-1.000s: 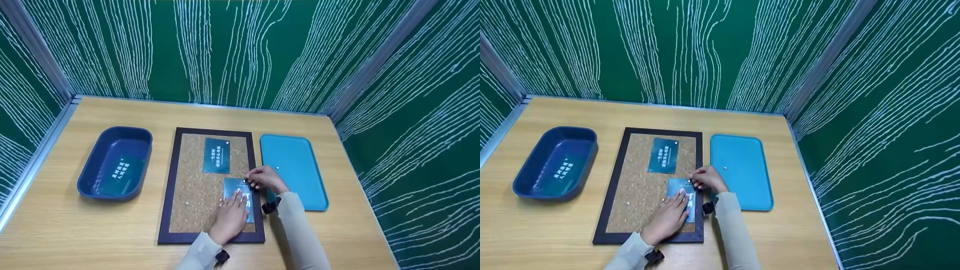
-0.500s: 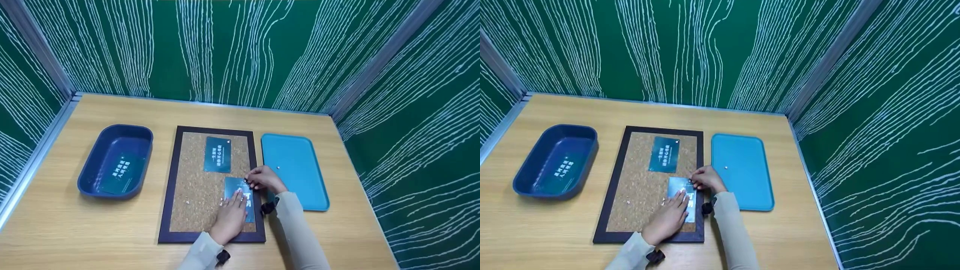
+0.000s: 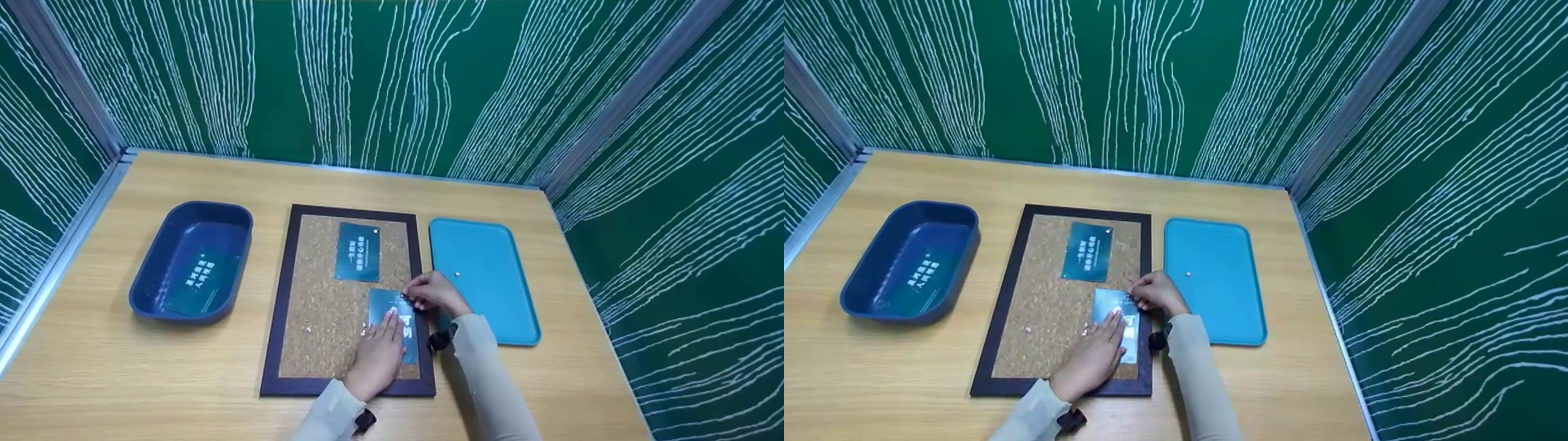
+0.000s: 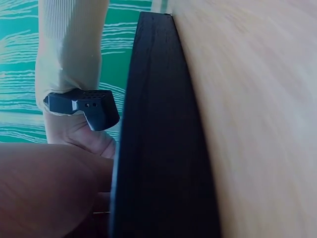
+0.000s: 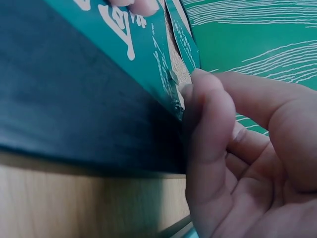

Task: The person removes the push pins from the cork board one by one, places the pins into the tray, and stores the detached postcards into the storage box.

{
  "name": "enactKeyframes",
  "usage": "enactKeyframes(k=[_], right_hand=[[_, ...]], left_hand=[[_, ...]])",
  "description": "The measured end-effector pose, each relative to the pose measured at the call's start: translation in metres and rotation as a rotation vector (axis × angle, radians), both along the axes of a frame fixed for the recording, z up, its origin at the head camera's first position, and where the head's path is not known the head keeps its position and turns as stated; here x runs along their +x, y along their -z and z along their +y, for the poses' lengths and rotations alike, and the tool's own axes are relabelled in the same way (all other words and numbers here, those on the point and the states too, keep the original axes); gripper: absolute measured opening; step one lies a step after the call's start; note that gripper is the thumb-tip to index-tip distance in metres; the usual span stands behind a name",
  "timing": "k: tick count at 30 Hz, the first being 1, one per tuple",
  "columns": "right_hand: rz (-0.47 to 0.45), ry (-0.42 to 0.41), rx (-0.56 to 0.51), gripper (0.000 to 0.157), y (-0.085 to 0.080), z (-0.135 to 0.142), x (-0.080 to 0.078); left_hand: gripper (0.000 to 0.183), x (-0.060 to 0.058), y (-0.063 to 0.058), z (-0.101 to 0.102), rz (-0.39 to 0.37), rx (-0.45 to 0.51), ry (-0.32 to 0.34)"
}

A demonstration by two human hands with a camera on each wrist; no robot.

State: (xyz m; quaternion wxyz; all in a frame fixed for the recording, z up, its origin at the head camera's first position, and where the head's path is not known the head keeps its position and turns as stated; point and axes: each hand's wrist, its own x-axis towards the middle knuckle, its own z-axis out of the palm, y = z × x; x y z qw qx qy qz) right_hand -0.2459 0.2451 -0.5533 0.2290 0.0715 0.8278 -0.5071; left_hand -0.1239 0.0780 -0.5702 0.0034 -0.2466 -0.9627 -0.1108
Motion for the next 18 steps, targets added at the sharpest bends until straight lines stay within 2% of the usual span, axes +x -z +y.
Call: enactKeyframes(k=[11,18], right_hand=[[-0.005,-0.005,0.002,0.013,-0.0068,-0.0016,-0.0017],[0.011,-0.060,0.061,0.009,-0.0093,-0.0022,-0.0043]], left_hand=[[0.054,-0.0006,0.0013,0.0011,-0.032,0.035,-0.014],[0.054,0.0004,0.0016,0.0003,-0.046,0.042,-0.018]])
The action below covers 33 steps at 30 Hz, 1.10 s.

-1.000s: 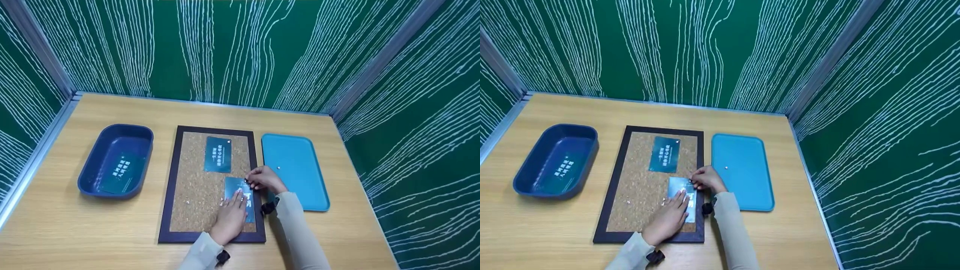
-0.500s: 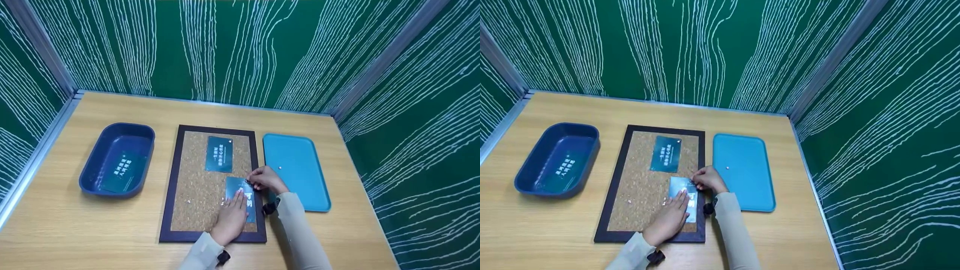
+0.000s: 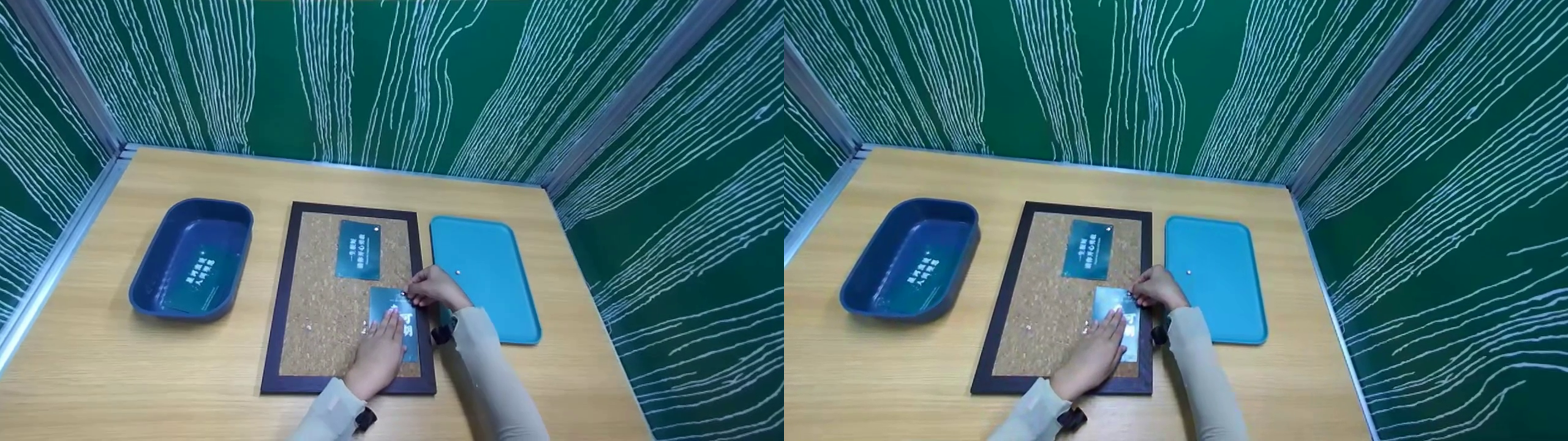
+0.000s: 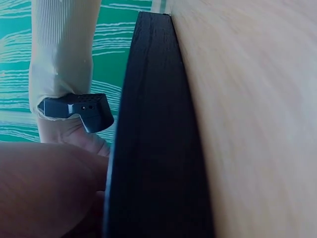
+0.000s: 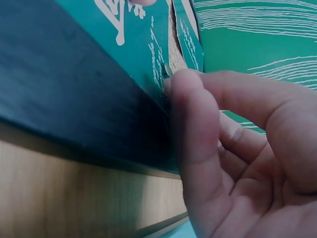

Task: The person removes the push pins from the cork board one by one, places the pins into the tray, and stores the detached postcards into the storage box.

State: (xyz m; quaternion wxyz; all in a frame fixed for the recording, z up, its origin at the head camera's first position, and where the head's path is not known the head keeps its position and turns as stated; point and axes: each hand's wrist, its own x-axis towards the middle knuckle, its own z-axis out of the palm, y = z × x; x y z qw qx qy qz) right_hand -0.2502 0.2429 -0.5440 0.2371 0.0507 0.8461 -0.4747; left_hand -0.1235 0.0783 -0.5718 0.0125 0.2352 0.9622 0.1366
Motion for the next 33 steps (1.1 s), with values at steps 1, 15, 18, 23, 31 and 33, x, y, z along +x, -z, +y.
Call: enactKeyframes(k=[1,15,18,23,31,33], right_hand=[[0.006,-0.009,0.017,0.008,-0.0001,-0.0002,-0.0003],[0.036,-0.068,0.131,0.007,-0.0016,-0.0042,-0.0030],[0.043,-0.081,0.149,0.007,-0.0017,-0.0049,-0.0041],[0.053,-0.126,0.167,0.007,-0.0007,-0.0055,-0.0055],[0.052,-0.165,0.148,0.008,-0.0012,-0.0037,-0.0059],[0.050,-0.170,0.146,0.009,-0.0012,-0.0032,-0.0058]], left_hand=[[0.054,0.0001,0.0000,-0.0001,0.002,-0.001,0.002],[0.055,-0.0007,0.0016,0.0000,0.001,-0.023,0.010],[0.055,-0.0009,0.0022,-0.0002,-0.002,-0.021,0.013],[0.055,-0.0008,0.0010,0.0000,0.000,-0.029,0.016],[0.056,-0.0016,0.0015,-0.0004,-0.009,-0.052,0.025],[0.056,-0.0017,0.0018,-0.0007,-0.006,-0.053,0.025]])
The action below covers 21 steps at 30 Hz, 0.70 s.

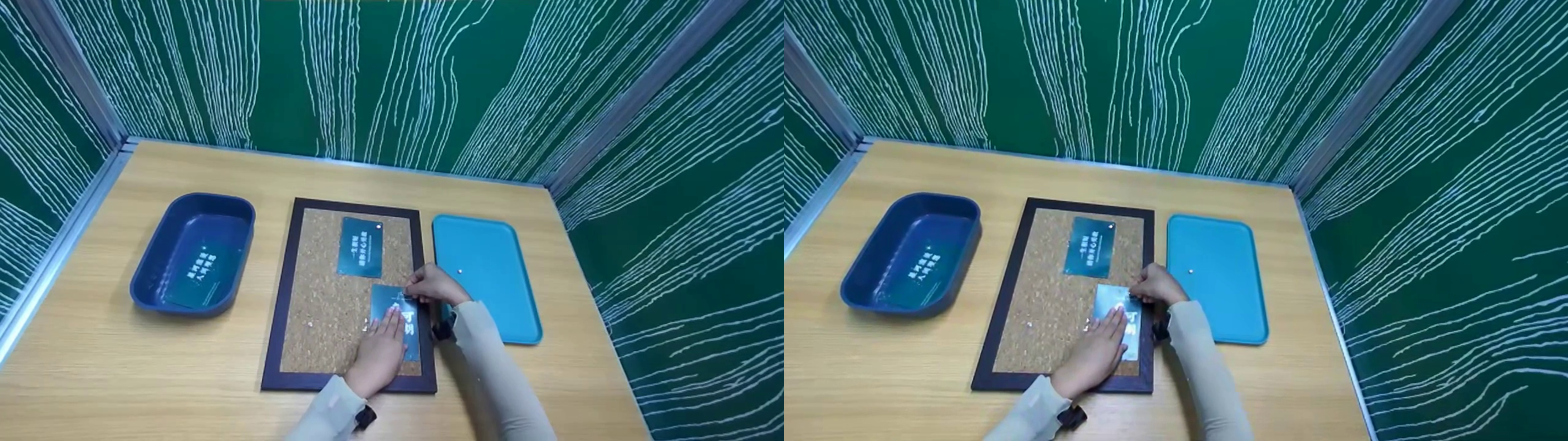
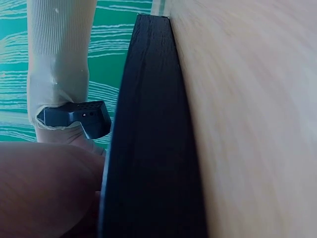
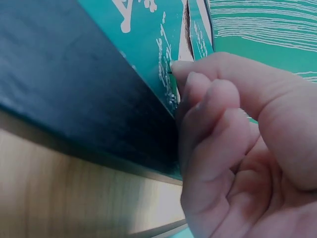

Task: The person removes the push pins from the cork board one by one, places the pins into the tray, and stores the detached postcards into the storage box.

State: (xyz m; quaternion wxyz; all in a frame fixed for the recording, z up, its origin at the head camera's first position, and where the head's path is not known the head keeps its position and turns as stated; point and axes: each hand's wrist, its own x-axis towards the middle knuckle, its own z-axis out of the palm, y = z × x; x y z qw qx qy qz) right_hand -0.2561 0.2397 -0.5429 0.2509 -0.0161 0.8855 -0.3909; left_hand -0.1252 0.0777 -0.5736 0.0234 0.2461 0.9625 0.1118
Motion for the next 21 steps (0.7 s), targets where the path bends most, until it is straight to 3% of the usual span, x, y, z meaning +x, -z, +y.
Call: enactKeyframes(k=[21], right_hand=[[0.005,-0.025,-0.015,0.014,0.0011,0.0014,-0.0021]], left_hand=[[0.054,0.0000,0.0016,-0.0012,0.011,0.036,-0.007]])
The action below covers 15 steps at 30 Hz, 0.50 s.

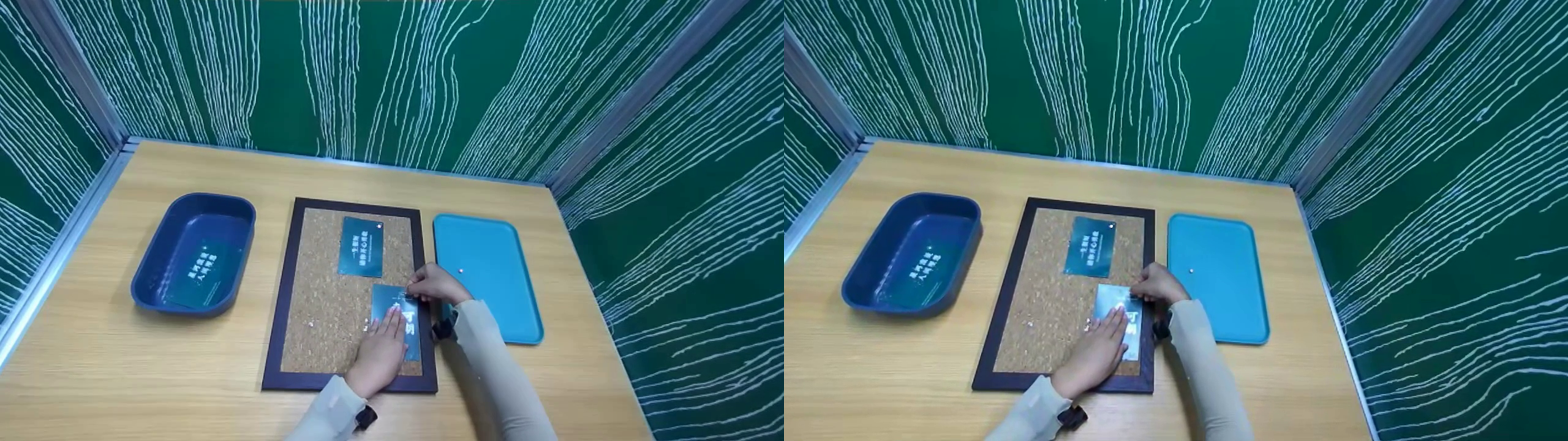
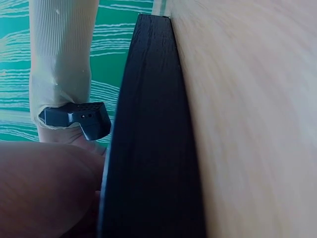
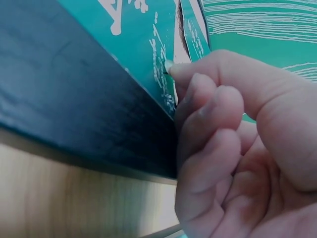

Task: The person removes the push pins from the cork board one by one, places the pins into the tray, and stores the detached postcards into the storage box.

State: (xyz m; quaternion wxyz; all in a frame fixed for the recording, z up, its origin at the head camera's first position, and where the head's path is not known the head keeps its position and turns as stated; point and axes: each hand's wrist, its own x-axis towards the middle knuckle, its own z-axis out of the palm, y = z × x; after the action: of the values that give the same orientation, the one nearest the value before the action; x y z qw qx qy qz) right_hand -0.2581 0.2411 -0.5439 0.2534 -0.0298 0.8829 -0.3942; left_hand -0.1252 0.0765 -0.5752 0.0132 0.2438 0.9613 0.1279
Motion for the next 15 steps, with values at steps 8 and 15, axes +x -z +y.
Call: enactKeyframes(k=[8,15], right_hand=[[-0.015,-0.001,0.006,0.010,0.0018,0.0019,-0.0007],[-0.028,-0.014,-0.012,0.009,0.0023,0.0041,-0.0006]], left_hand=[[0.054,0.0004,0.0007,0.0000,-0.008,-0.002,-0.008],[0.054,0.0004,0.0000,0.0004,0.002,-0.011,-0.004]])
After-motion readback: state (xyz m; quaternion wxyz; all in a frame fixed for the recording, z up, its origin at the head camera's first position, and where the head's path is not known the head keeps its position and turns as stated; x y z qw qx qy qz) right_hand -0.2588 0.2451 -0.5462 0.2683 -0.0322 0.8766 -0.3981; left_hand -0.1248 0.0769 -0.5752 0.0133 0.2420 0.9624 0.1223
